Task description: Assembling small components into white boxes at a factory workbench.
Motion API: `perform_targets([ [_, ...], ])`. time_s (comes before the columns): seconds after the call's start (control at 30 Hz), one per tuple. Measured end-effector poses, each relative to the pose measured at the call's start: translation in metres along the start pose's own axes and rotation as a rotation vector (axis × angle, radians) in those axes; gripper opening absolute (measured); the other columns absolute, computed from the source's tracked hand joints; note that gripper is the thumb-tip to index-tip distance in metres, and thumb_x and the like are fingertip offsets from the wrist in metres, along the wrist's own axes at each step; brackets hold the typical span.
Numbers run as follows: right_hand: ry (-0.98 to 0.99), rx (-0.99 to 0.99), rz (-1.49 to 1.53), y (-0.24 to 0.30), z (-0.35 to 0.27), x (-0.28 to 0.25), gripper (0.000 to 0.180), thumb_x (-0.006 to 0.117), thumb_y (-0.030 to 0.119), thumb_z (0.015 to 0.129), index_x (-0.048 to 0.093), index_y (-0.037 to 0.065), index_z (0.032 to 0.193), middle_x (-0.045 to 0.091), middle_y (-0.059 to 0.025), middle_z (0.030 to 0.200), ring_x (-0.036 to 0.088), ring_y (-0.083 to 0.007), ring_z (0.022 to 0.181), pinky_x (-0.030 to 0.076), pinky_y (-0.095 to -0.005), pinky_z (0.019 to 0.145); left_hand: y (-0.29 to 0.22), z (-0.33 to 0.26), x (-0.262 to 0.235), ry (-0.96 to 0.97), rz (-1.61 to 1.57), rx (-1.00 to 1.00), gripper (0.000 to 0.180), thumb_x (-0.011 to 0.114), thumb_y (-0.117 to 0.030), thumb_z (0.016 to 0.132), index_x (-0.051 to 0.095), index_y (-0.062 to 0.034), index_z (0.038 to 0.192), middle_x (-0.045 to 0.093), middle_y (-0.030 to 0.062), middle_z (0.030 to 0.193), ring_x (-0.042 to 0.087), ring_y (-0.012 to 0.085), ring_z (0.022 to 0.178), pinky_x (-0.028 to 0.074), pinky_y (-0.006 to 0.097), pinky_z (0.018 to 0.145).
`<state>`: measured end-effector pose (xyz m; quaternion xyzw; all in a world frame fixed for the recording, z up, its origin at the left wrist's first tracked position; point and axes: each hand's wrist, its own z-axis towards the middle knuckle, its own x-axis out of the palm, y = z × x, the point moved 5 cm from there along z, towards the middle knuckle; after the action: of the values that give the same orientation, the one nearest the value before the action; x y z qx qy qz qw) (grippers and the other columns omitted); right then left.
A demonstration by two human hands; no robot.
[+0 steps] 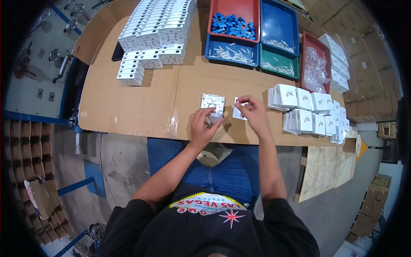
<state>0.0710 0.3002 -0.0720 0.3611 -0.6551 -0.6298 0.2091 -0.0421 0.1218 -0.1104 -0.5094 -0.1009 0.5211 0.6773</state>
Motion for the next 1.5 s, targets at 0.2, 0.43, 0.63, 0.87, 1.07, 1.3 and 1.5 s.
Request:
perform_targets([
  [0.2, -0.029, -0.020, 0.127, -0.017, -0.027, 0.044, 0.012, 0.073, 0.006, 0.094, 0.069, -0.001, 0.103, 0.071, -0.0017, 0.090, 0.059, -0.0027, 0.067, 0.044, -0.0197, 0.058, -0.002, -0.003, -0.001, 0.010, -0.001, 0.048, 0.044, 0.086, -0.018, 0.078, 0.068, -0.0092, 0.117, 0.069, 0.0064, 0.110, 0.065, 0.0268, 0.102, 0.046, 0.040, 0.089],
  [0.43, -0.048, -0.083, -0.089, -0.008, -0.034, 0.053, 0.011, 0.075, 0.006, 0.091, 0.071, 0.000, 0.100, 0.068, -0.0037, 0.086, 0.055, -0.0062, 0.064, 0.044, -0.0236, 0.059, 0.002, -0.003, -0.003, 0.018, -0.020, 0.022, 0.044, 0.084, -0.018, 0.078, 0.068, -0.0096, 0.118, 0.069, 0.0065, 0.113, 0.065, 0.0273, 0.106, 0.044, 0.040, 0.092],
  [0.63, -0.057, -0.158, -0.097, -0.015, -0.032, 0.054, 0.012, 0.074, 0.008, 0.092, 0.071, -0.001, 0.099, 0.068, -0.0044, 0.091, 0.055, -0.0072, 0.065, 0.044, -0.0238, 0.060, 0.000, -0.002, -0.004, 0.020, -0.016, 0.025, 0.043, 0.084, -0.018, 0.078, 0.068, -0.0094, 0.117, 0.069, 0.0065, 0.113, 0.065, 0.0273, 0.107, 0.044, 0.040, 0.092],
  [0.87, -0.071, -0.032, 0.032, -0.022, -0.031, 0.049, 0.011, 0.072, 0.011, 0.097, 0.071, 0.000, 0.099, 0.067, -0.0010, 0.082, 0.055, -0.0047, 0.066, 0.044, -0.0224, 0.059, 0.000, -0.002, -0.004, 0.014, -0.031, 0.027, 0.044, 0.086, -0.018, 0.077, 0.068, -0.0086, 0.116, 0.069, 0.0068, 0.112, 0.065, 0.0273, 0.105, 0.045, 0.039, 0.090],
  [1.07, -0.122, -0.028, -0.040, -0.028, -0.024, 0.030, 0.011, 0.071, 0.013, 0.099, 0.072, 0.002, 0.101, 0.060, 0.0073, 0.076, 0.047, 0.0011, 0.064, 0.034, -0.0183, 0.055, 0.001, -0.002, -0.002, 0.024, -0.026, -0.014, 0.045, 0.088, -0.021, 0.078, 0.068, -0.0080, 0.116, 0.069, 0.0077, 0.113, 0.065, 0.0271, 0.103, 0.046, 0.039, 0.089],
  [1.3, -0.150, 0.002, -0.046, -0.031, -0.006, 0.010, 0.013, 0.072, 0.014, 0.098, 0.072, 0.001, 0.101, 0.062, 0.0042, 0.074, 0.048, -0.0020, 0.062, 0.036, -0.0221, 0.054, 0.001, 0.001, -0.002, 0.007, -0.055, -0.015, 0.045, 0.088, -0.020, 0.078, 0.068, -0.0075, 0.117, 0.069, 0.0081, 0.112, 0.065, 0.0275, 0.102, 0.046, 0.039, 0.089],
  [1.5, -0.209, -0.070, -0.107, -0.017, 0.039, -0.018, 0.014, 0.073, 0.015, 0.097, 0.072, 0.001, 0.098, 0.060, 0.0058, 0.075, 0.047, 0.0005, 0.062, 0.036, -0.0196, 0.054, 0.001, 0.003, 0.002, 0.018, -0.033, -0.017, 0.044, 0.088, -0.019, 0.078, 0.068, -0.0084, 0.116, 0.070, 0.0082, 0.112, 0.065, 0.0277, 0.100, 0.046, 0.039, 0.088],
])
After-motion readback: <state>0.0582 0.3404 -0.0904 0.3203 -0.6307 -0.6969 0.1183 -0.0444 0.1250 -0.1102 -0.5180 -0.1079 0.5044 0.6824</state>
